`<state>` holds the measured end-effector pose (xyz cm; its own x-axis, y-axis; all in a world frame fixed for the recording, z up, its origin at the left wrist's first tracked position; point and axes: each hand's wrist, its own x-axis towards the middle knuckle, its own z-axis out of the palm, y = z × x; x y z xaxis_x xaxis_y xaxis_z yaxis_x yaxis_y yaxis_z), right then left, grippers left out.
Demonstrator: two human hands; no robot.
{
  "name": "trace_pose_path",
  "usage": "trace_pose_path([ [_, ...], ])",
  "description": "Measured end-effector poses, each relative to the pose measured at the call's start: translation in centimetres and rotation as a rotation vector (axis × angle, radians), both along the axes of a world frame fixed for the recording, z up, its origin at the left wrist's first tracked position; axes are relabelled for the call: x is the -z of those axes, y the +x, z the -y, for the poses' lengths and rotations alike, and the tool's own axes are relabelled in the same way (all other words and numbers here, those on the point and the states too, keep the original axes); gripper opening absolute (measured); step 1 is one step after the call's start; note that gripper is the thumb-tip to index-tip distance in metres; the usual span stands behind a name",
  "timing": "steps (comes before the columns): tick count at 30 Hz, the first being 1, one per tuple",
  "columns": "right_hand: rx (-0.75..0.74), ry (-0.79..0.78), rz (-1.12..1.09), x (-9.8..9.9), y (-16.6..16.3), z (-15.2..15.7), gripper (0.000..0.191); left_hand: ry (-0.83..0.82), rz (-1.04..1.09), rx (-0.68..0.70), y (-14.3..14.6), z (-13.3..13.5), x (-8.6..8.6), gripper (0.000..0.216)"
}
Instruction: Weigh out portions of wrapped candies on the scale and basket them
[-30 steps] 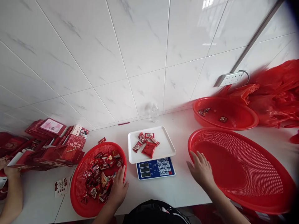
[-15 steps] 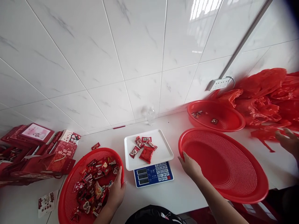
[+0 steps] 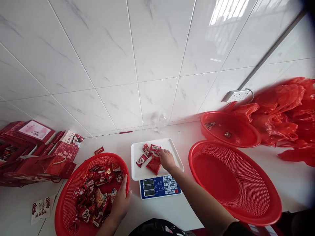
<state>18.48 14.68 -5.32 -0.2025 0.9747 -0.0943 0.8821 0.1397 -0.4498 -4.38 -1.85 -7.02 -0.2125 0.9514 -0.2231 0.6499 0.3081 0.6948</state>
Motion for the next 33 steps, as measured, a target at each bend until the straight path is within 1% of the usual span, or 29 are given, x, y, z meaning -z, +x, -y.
trace_pose_path([
  [3,0.029,0.019,-0.025,0.0,0.3,-0.1,0.037,0.006,0.01,-0.003,0.0,0.0,0.1,0.064],
  [5,0.069,0.084,-0.115,-0.3,1.7,0.5,0.037,0.013,0.012,-0.002,-0.1,0.0,0.2,0.064],
  [8,0.214,0.227,-0.288,-0.8,6.0,2.0,0.033,0.029,0.019,-0.014,-0.2,0.0,0.5,0.063],
  [9,0.283,0.264,-0.298,-0.9,7.9,2.7,0.032,0.036,0.023,-0.023,-0.2,0.0,0.5,0.063],
  [10,0.354,0.287,-0.27,-0.9,9.8,3.4,0.032,0.044,0.029,-0.029,-0.2,0.0,0.6,0.064],
  [12,0.497,0.324,-0.112,-0.7,12.9,4.6,0.034,0.054,0.034,-0.036,-0.2,0.0,0.5,0.064],
  [13,0.539,0.348,-0.025,-0.6,13.8,5.1,0.037,0.053,0.033,-0.036,-0.1,0.0,0.5,0.064],
  [14,0.536,0.37,0.042,-0.4,14.1,5.5,0.039,0.048,0.031,-0.035,-0.1,-0.1,0.3,0.064],
  [15,0.49,0.388,0.077,-0.3,13.7,5.8,0.04,0.039,0.028,-0.033,0.0,-0.2,0.2,0.063],
  [16,0.407,0.395,0.081,-0.1,12.6,5.9,0.042,0.028,0.024,-0.029,0.1,-0.3,0.1,0.062],
  [18,0.182,0.358,0.03,0.2,9.1,5.9,0.043,0.009,0.014,-0.018,0.2,-0.6,-0.2,0.062],
  [20,-0.006,0.256,0.003,0.3,4.6,5.6,0.047,0.0,0.003,-0.007,0.3,-0.9,-0.2,0.062],
  [21,-0.072,0.193,0.003,0.4,2.5,5.5,0.052,-0.001,-0.002,-0.003,0.2,-1.0,-0.1,0.062],
  [22,-0.107,0.133,0.008,0.4,0.7,5.3,0.057,0.002,-0.005,0.003,0.2,-1.0,0.0,0.063],
  [24,-0.137,0.034,0.036,0.3,-1.8,5.0,0.065,0.023,-0.005,0.019,0.0,-1.0,0.2,0.063],
  [26,-0.145,0.002,0.054,0.2,-2.7,4.8,0.063,0.064,-0.019,0.015,-0.1,-0.9,0.3,0.064],
  [28,-0.162,0.028,0.03,0.2,-2.6,4.7,0.055,0.126,-0.071,-0.004,0.0,-1.0,0.1,0.064],
  [30,-0.154,0.069,-0.041,0.0,-1.7,4.8,0.049,0.206,-0.144,0.015,0.4,-1.6,-0.4,0.062],
  [31,-0.132,0.092,-0.084,-0.1,-1.1,4.9,0.048,0.242,-0.177,0.048,0.8,-2.1,-0.7,0.06],
  [33,-0.046,0.151,-0.161,-0.4,0.9,5.1,0.044,0.281,-0.219,0.129,1.6,-3.5,-1.3,0.054],
])
